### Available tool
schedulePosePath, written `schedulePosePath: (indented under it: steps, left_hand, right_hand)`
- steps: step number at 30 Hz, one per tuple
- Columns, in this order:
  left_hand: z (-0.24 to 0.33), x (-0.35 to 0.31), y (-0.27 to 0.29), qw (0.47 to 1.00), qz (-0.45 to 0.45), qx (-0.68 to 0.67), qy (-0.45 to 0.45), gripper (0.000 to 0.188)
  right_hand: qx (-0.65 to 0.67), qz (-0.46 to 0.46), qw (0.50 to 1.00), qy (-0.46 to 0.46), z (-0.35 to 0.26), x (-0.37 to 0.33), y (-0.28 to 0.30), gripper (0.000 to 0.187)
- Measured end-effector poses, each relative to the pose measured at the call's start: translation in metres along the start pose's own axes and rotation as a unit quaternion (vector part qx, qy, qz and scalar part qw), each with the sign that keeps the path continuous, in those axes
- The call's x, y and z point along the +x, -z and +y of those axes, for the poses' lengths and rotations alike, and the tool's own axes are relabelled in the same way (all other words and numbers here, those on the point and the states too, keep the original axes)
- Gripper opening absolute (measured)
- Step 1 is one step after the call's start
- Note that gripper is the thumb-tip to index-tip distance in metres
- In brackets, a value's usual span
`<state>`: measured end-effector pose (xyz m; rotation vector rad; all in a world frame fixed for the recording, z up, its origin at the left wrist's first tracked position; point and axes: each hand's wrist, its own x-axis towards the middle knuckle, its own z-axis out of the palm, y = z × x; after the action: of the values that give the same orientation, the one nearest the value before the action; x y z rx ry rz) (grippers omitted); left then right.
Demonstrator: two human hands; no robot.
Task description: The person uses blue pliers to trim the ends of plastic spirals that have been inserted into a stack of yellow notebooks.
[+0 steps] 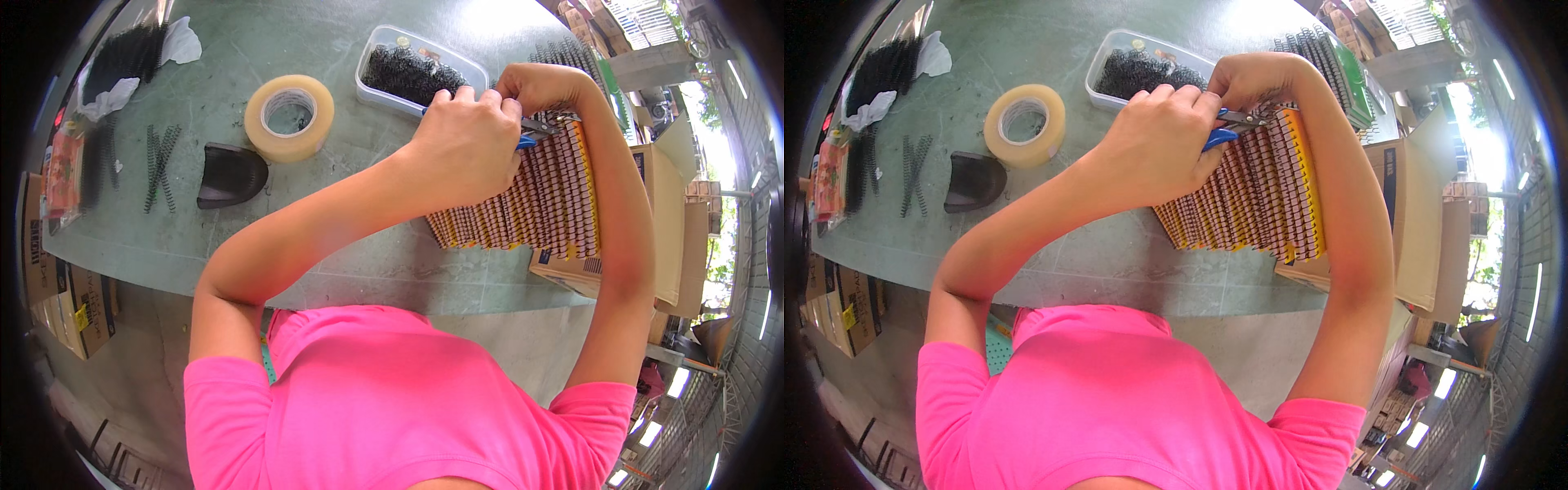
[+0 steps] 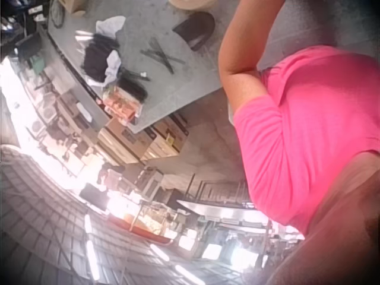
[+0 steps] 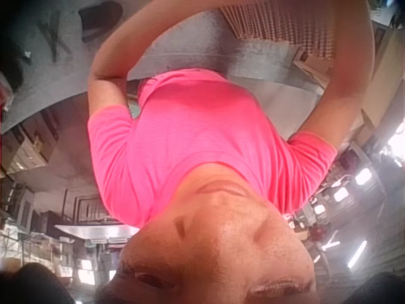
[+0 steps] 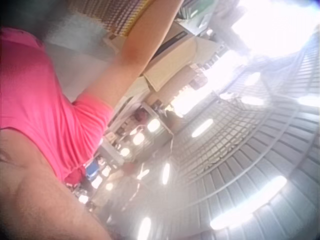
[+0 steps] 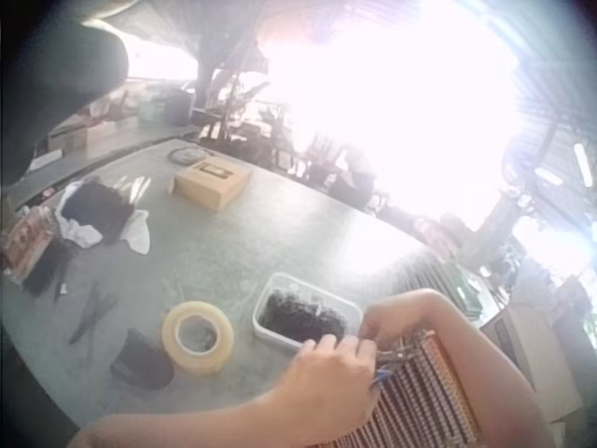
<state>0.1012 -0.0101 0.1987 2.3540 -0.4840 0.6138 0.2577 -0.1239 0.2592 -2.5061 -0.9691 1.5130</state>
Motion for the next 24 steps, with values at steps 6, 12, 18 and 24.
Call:
schedulePosePath:
  steps: [6,12,18,24]
  left_hand:
    - [-0.003,0.011,0.003,0.995,-0.089,-0.045,0.029,0.026]
    - [-0.006,0.005,0.007,0.995,-0.053,-0.078,0.015,0.032]
    - [0.000,0.007,-0.001,0.999,0.002,-0.049,0.002,0.032]
    - [-0.004,0.011,-0.002,0.998,-0.019,-0.059,-0.007,0.033]
  right_hand:
    - [-0.018,-0.001,1.000,-0.013,0.009,0.005,0.003,0.016]
    - [-0.002,-0.003,1.000,0.010,-0.002,-0.002,0.000,0.015]
    - [-0.040,0.035,0.999,0.010,0.002,-0.002,-0.002,0.011]
    - [-0.046,0.020,0.999,0.005,0.001,-0.001,0.000,0.011]
